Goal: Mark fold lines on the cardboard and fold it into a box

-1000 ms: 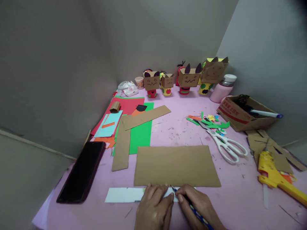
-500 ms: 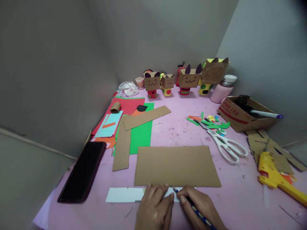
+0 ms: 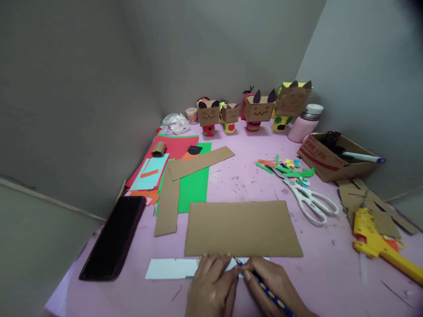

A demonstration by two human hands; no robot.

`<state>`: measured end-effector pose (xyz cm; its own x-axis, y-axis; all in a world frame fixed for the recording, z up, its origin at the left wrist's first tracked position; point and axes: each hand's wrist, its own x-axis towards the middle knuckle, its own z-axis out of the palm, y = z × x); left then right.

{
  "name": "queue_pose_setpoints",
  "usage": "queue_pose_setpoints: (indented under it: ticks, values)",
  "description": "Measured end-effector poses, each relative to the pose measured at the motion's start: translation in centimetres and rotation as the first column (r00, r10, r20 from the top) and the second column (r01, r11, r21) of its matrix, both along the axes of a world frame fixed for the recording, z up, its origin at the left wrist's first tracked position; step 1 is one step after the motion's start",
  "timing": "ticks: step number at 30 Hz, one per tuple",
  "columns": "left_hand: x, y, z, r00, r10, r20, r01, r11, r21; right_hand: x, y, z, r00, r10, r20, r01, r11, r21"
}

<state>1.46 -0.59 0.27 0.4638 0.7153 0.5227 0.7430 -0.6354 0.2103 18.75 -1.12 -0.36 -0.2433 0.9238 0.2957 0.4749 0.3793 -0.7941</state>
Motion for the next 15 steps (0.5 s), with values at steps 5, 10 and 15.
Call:
queue_pose_setpoints:
  ticks: [5,10,15]
  values:
    - [-0.3,0.2,-0.3,1.000,-0.019,0.001,0.019,1.000,0.002,1.3,-0.5,0.0,0.944,-0.267,-0.193,0.261,0.964,-0.059]
    - [-0.9,0.4,-1.4,0.998,-0.040,-0.045,0.044,0.996,0.082,4.9,-0.2,0.1,0.670,-0.640,-0.376,0.612,0.763,-0.207]
    - [-1.1,0.3,-1.9,0.996,0.051,-0.077,-0.044,0.995,0.090,6.7,0.0,0.5,0.542,-0.743,-0.392,0.634,0.668,-0.389]
